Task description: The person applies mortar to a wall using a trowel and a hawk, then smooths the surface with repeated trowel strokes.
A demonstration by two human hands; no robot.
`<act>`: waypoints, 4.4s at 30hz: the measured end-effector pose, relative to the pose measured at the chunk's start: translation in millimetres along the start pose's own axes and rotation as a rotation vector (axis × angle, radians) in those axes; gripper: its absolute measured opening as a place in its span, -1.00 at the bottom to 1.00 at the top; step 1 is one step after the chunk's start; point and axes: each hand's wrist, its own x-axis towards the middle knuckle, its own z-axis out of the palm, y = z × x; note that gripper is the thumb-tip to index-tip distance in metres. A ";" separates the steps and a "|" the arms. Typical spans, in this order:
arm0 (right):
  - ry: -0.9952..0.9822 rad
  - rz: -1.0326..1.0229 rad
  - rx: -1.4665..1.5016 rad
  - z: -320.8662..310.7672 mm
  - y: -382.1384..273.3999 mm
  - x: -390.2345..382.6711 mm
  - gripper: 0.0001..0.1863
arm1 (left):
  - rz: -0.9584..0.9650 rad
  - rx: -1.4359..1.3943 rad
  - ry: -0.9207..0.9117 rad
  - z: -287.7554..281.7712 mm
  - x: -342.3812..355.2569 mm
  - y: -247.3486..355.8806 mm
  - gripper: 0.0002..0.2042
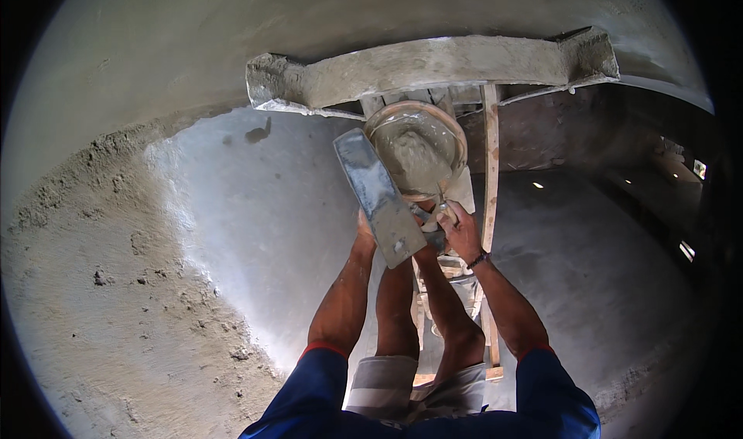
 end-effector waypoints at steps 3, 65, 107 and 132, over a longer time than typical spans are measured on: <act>-0.040 0.095 0.109 -10.1 -15.6 -20.7 -0.59 | -0.149 -0.227 -0.203 24.8 0.8 -3.1 -0.67; -0.135 -0.024 0.943 -47.8 -108.7 -109.9 -0.53 | -0.352 0.182 -0.314 220.2 -132.7 11.9 -0.64; 0.219 -0.090 1.981 -119.6 -200.9 -115.4 -0.61 | -0.465 0.332 -0.718 475.6 -214.3 54.5 -0.40; 0.098 -0.308 2.006 -154.9 -206.1 -8.9 -0.38 | -0.079 0.719 -0.798 475.0 -160.3 77.4 -0.21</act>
